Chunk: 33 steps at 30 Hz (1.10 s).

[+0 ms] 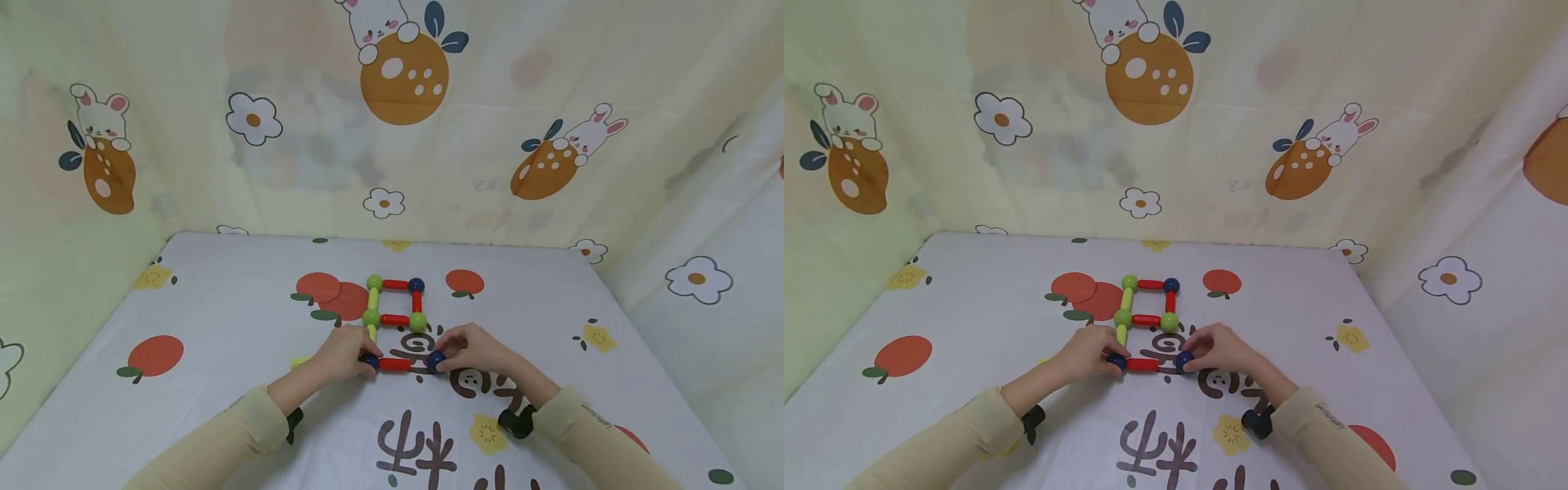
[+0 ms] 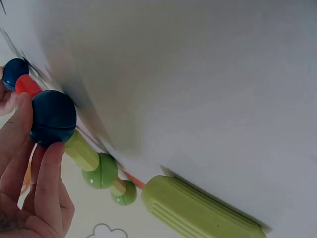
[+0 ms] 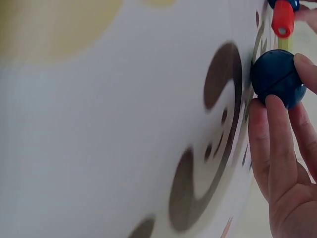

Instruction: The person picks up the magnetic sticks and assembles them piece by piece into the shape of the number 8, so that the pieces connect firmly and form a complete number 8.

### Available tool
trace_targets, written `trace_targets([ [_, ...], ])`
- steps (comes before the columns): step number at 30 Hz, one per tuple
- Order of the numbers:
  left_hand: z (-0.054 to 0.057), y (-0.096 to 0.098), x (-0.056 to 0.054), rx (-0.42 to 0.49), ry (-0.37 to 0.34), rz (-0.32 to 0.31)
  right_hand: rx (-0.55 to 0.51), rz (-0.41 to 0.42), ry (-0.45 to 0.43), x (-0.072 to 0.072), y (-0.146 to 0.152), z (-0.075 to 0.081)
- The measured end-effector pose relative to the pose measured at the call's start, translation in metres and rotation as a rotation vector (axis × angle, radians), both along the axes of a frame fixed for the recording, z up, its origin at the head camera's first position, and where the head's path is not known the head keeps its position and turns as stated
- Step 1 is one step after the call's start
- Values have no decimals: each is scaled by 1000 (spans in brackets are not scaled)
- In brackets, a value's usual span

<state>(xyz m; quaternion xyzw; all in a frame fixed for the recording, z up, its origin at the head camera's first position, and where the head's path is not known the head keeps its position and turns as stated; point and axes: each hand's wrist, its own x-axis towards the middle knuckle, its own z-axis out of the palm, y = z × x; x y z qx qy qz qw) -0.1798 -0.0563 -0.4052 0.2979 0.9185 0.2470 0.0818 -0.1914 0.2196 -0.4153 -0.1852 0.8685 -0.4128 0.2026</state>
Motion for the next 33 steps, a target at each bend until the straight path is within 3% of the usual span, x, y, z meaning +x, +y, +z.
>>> trace_targets([
  [8, 1, 1, 1, 6, -3, 5, -9, 42, 5, 2, -22, -3],
  [23, 4, 0, 1, 3, 25, 5, -7, 16, 57, 11, -33, 2],
  [28, 4, 0, 1, 8, -19, 15, -3, -11, 46, 15, -34, 2],
  [33, 3, -2, -2, 70, -97, 27, 3, -36, 40, 17, -34, 1],
])
